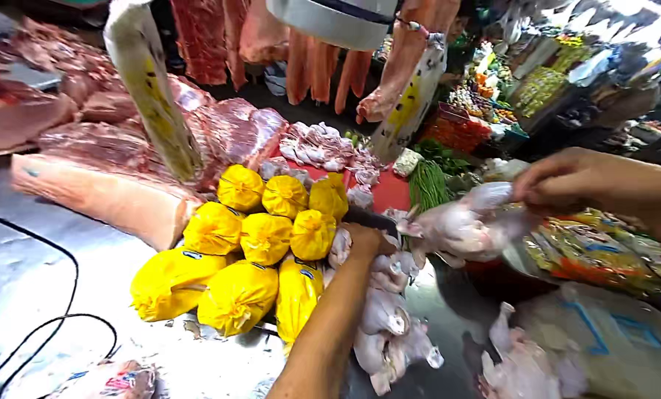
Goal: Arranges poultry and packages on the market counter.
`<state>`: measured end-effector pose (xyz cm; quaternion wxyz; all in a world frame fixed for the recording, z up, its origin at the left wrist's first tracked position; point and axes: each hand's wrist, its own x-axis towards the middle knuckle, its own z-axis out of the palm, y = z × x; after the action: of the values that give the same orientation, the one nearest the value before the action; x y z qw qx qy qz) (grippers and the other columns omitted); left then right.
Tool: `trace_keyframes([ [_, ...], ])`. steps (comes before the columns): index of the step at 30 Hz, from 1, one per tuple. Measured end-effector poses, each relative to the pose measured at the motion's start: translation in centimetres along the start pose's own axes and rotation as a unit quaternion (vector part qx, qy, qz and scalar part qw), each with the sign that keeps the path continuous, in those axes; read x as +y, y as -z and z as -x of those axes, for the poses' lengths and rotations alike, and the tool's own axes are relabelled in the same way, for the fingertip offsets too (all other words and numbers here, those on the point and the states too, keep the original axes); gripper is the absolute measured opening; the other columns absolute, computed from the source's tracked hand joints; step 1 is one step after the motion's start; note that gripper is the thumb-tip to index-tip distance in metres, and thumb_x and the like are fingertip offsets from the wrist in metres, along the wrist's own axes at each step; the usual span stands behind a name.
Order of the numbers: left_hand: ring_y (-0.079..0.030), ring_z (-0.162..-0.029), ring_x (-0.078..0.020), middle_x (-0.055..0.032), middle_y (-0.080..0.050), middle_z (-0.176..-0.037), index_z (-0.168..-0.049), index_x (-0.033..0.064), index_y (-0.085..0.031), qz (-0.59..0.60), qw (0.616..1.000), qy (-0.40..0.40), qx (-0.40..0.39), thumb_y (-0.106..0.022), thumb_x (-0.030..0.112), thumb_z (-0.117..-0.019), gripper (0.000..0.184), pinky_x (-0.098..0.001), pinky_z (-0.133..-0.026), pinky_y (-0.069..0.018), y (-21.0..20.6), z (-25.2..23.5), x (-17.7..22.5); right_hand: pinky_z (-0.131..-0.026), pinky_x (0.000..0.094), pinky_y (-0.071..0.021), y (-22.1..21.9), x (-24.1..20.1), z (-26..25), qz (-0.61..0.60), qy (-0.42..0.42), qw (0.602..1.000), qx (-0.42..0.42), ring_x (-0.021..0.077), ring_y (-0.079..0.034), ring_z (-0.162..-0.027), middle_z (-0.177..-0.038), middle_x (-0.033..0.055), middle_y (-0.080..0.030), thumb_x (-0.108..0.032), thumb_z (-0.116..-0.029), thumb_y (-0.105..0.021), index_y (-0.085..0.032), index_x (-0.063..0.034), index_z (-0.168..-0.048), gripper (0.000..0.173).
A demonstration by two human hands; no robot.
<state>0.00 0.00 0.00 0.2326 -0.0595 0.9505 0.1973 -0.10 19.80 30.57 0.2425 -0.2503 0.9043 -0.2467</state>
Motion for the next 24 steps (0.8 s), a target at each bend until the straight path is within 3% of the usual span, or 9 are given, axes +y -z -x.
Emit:
trace_keyframes([
  [4,-0.04,-0.14,-0.0564,-0.0273,-0.059,-0.139,-0.123,0.0077,-0.071,0.0,1.0,-0.016,-0.026,-0.057,0.076,-0.0851,0.08,-0.0868,-0.106,-0.0163,0.2,0.6,-0.3,-0.05,0.0267,-0.0401,-4.6,-0.2,-11.9,0.036,0.045,0.995,-0.086,0.0087,-0.046,-0.049,-0.059,0.0011,-0.053,-0.005,-0.0943,-0.051,-0.068,-0.0019,-0.083,0.021],
  [7,-0.027,-0.146,-0.0588,-0.0271,-0.052,-0.149,-0.135,0.0047,-0.064,0.001,0.998,-0.048,-0.039,-0.047,0.071,-0.095,0.08,-0.0883,-0.106,-0.0094,0.1,2.8,-0.6,-0.065,0.0383,-0.0514,-11.6,2.9,-21.4,0.048,0.046,0.989,-0.131,0.0163,-0.057,-0.065,-0.076,0.0101,-0.063,-0.008,-0.0995,-0.058,-0.069,0.0045,-0.094,0.018],
  [11,-0.018,-0.152,-0.0545,-0.0174,-0.029,-0.167,-0.152,0.0119,-0.05,0.01,0.995,-0.095,-0.04,-0.042,0.062,-0.103,0.07,-0.0855,-0.109,-0.0115,-0.1,5.4,-1.7,-0.055,0.0304,-0.043,-17.2,5.8,-26.0,-0.078,0.087,0.991,-0.064,0.0116,-0.049,-0.057,-0.071,0.0063,-0.058,-0.01,-0.0975,-0.059,-0.069,0.0,-0.092,0.015],
  [13,-0.024,-0.151,-0.0513,-0.0164,-0.031,-0.166,-0.151,0.0126,-0.051,0.017,0.992,-0.122,-0.034,-0.044,0.057,-0.1047,0.064,-0.0821,-0.111,-0.0169,-0.3,6.3,-2.5,-0.054,0.0327,-0.0473,-18.0,7.3,-26.3,-0.134,0.106,0.985,-0.024,0.0142,-0.055,-0.058,-0.075,0.0076,-0.065,-0.014,-0.0947,-0.061,-0.073,-0.005,-0.104,0.018],
  [15,-0.034,-0.148,-0.0457,-0.0152,-0.041,-0.161,-0.146,0.0128,-0.057,0.018,0.989,-0.147,-0.014,-0.048,0.053,-0.1044,0.058,-0.0765,-0.112,-0.0254,-0.2,6.5,-3.3,-0.069,0.0396,-0.0583,-17.5,7.5,-24.6,-0.186,0.132,0.974,0.018,0.0207,-0.068,-0.077,-0.102,0.0128,-0.071,-0.022,-0.1017,-0.058,-0.065,-0.0078,-0.131,0.034],
  [17,-0.04,-0.145,-0.0409,-0.0133,-0.048,-0.156,-0.143,0.014,-0.06,0.013,0.986,-0.167,-0.007,-0.051,0.05,-0.1033,0.054,-0.072,-0.112,-0.0305,-0.1,6.2,-4.0,-0.082,0.0458,-0.0608,-16.9,9.1,-22.9,-0.239,0.14,0.955,0.106,0.0256,-0.073,-0.095,-0.125,0.0134,-0.069,-0.033,-0.1073,-0.048,-0.052,-0.0138,-0.147,0.044],
  [19,-0.043,-0.143,-0.0383,-0.0132,-0.052,-0.152,-0.141,0.0142,-0.061,0.02,0.982,-0.19,0.002,-0.056,0.046,-0.1023,0.05,-0.0683,-0.113,-0.0328,-0.4,5.7,-4.9,-0.087,0.0479,-0.0581,-16.6,11.7,-22.5,-0.313,0.112,0.924,0.192,0.0275,-0.07,-0.107,-0.136,0.0114,-0.064,-0.033,-0.1087,-0.033,-0.047,-0.0147,-0.15,0.047],
  [21,-0.055,-0.132,-0.0358,-0.0149,-0.062,-0.139,-0.132,0.0113,-0.067,0.044,0.977,-0.205,0.039,-0.059,0.038,-0.1008,0.042,-0.0633,-0.108,-0.0417,-0.4,5.4,-5.5,-0.091,0.0507,-0.0537,-16.5,14.5,-22.4,-0.372,0.052,0.907,0.192,0.0294,-0.065,-0.116,-0.141,0.0116,-0.061,-0.028,-0.1076,-0.028,-0.045,-0.0157,-0.152,0.049],
  [24,-0.066,-0.117,-0.0327,-0.0189,-0.068,-0.121,-0.117,0.0013,-0.07,0.125,0.969,-0.149,0.152,-0.053,0.029,-0.1037,0.036,-0.0547,-0.101,-0.0511,1.5,5.7,-5.3,-0.087,0.052,-0.0537,-18.5,16.7,-21.7,-0.385,-0.019,0.917,0.1,0.0313,-0.061,-0.115,-0.143,0.0162,-0.056,-0.01,-0.0956,-0.044,-0.037,-0.017,-0.156,0.061],
])
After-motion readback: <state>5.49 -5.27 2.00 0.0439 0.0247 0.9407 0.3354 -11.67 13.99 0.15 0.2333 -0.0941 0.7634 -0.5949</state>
